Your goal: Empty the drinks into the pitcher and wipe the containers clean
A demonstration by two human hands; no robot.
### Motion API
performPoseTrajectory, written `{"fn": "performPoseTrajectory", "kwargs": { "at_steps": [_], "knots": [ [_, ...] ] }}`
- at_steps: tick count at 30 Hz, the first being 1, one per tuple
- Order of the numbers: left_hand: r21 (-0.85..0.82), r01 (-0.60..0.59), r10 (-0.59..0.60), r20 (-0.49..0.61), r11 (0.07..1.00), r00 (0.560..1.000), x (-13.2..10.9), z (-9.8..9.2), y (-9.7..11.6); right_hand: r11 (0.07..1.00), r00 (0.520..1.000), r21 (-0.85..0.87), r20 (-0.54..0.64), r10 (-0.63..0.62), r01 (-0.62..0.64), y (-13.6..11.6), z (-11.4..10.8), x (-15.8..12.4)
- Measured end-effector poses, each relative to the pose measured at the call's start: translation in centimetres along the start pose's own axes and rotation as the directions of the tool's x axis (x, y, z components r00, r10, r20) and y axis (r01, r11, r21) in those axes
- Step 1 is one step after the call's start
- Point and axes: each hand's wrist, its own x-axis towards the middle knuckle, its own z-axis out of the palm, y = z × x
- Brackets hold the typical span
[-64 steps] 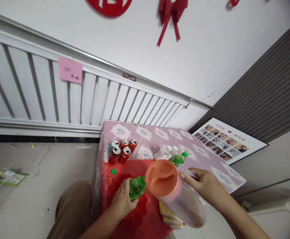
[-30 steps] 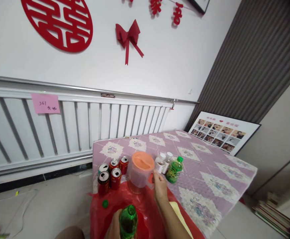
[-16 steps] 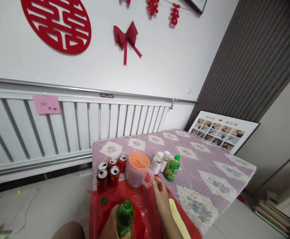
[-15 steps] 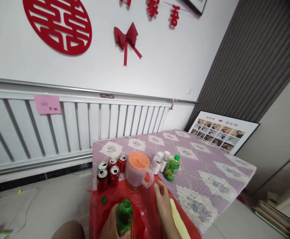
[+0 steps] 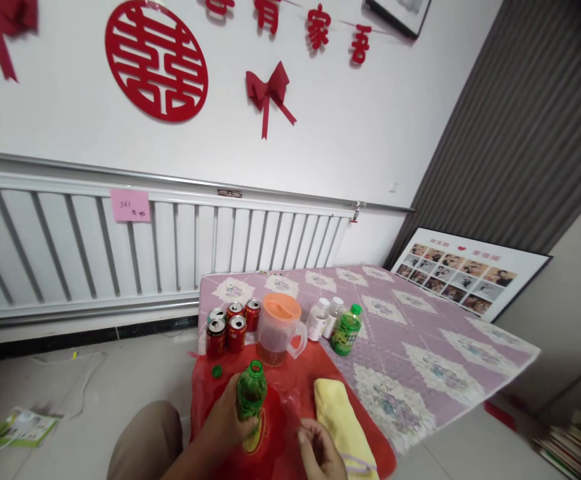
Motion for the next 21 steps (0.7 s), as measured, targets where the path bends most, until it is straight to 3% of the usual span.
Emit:
{"fn": "performPoseTrajectory", "kwargs": {
  "at_steps": [5, 11, 16, 21],
  "knots": [
    [-0.017, -0.001, 0.001, 0.032, 1.000, 0.999, 0.2, -0.2, 0.4, 0.996, 0.976, -0.091, 0.218, 0.013, 0.007, -1.9, 1.0, 2.4],
    [0.044, 0.042, -0.043, 0.017, 0.998, 0.999, 0.1, -0.6, 1.5, 0.975, 0.929, -0.167, 0.362, -0.076, 0.145, -1.2, 3.7, 5.5],
    [0.001, 0.079, -0.078, -0.022, 0.997, 0.997, 0.0, -0.2, 2.3, 0.990, 0.927, -0.106, 0.372, -0.043, 0.089, 0.4, 4.5, 7.0],
    [-0.080, 0.158, -0.160, -0.021, 0.984, 0.987, -0.7, 0.4, 1.1, 0.993, 0.928, -0.111, 0.372, 0.018, 0.025, 2.0, 4.1, 7.4]
  ]
}}
